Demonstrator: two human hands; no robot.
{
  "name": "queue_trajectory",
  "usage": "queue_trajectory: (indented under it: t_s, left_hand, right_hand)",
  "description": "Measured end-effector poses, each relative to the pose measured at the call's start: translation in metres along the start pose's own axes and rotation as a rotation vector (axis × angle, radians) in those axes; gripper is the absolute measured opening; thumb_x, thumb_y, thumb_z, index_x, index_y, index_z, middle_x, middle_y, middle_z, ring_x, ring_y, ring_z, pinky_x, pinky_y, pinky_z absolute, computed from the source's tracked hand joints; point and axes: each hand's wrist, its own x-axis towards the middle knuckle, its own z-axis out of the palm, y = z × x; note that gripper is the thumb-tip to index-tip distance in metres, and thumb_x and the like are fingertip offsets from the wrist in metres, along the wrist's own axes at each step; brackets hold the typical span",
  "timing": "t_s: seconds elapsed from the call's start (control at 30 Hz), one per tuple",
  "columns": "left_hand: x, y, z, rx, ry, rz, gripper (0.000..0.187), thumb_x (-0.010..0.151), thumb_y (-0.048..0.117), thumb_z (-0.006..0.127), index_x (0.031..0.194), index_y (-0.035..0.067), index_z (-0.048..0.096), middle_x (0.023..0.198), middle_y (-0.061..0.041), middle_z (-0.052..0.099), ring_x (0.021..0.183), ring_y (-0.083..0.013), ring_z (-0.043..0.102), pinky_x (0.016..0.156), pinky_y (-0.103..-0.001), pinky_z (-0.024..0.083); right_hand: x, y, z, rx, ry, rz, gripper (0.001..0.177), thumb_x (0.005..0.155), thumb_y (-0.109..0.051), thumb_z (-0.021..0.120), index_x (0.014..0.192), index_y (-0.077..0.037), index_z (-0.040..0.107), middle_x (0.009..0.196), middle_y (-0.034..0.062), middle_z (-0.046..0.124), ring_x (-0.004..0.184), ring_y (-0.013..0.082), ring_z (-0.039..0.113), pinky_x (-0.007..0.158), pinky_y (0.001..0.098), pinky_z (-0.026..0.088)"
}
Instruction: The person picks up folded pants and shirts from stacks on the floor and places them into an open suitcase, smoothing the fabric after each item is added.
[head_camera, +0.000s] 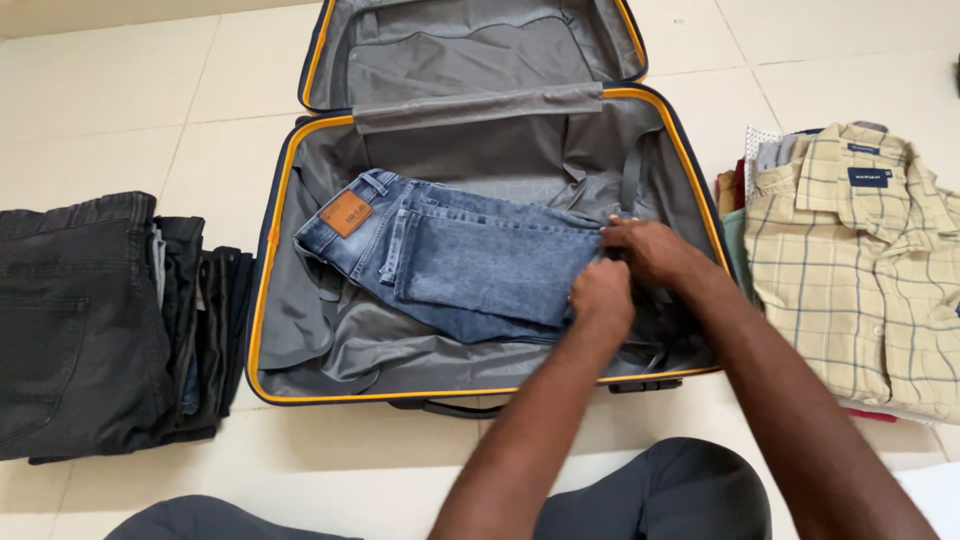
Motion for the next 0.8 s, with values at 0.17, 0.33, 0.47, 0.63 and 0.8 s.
queue_trajectory:
  t_s: [0.17,0.33,0.47,0.63,0.8]
  left_hand:
    - [0.003,-0.027,-0.042,-0.128,-0.025,-0.001,0.032,0.076,0.016,0.08,0.107,0.01,0.076,0.116,-0.016,0.074,0.112,-0.0346,0.07,0.094,-0.044,0.058]
    - [-0.003,-0.037,-0.056,-0.184,0.033,-0.036,0.044,0.07,0.024,0.084,0.112,0.012,0.074,0.118,-0.017,0.071,0.113,-0.0367,0.068,0.094,-0.045,0.057]
    - [0.003,-0.049,-0.068,-0.244,-0.091,-0.069,0.05,0.067,0.029,0.086,0.116,0.02,0.076,0.12,-0.016,0.072,0.115,-0.0358,0.067,0.096,-0.046,0.056]
    - [0.007,-0.055,-0.059,-0.24,-0.059,-0.119,0.05,0.07,0.028,0.087,0.115,0.01,0.074,0.122,-0.02,0.069,0.117,-0.0381,0.066,0.095,-0.046,0.057]
    - [-0.01,-0.043,-0.045,-0.165,-0.074,-0.006,0.039,0.079,0.028,0.081,0.113,0.009,0.076,0.12,-0.018,0.072,0.115,-0.0377,0.068,0.093,-0.047,0.057]
  right_hand:
    - [-0.005,-0.015,-0.008,-0.343,-0.161,-0.065,0.073,0.07,-0.011,0.072,0.142,-0.016,0.058,0.16,0.005,0.043,0.149,0.03,0.03,0.118,0.052,0.028]
    - [0.01,-0.042,-0.004,-0.483,-0.04,-0.104,0.052,0.086,-0.021,0.072,0.136,-0.024,0.062,0.158,-0.0017,0.046,0.153,0.0234,0.031,0.118,0.0576,0.03]
    - [0.023,-0.071,-0.031,-0.444,-0.335,0.011,0.064,0.074,-0.034,0.08,0.135,-0.025,0.061,0.157,-0.0069,0.044,0.151,0.0205,0.027,0.116,0.051,0.035]
    - [0.038,-0.079,-0.032,-0.516,-0.429,0.032,0.063,0.072,-0.034,0.083,0.131,-0.027,0.063,0.151,-0.0131,0.047,0.148,0.018,0.031,0.107,0.0464,0.043]
    - [0.026,-0.067,-0.02,-0.662,-0.283,-0.074,0.038,0.09,-0.029,0.064,0.128,-0.028,0.066,0.132,-0.0067,0.058,0.135,0.0166,0.043,0.103,0.0505,0.04]
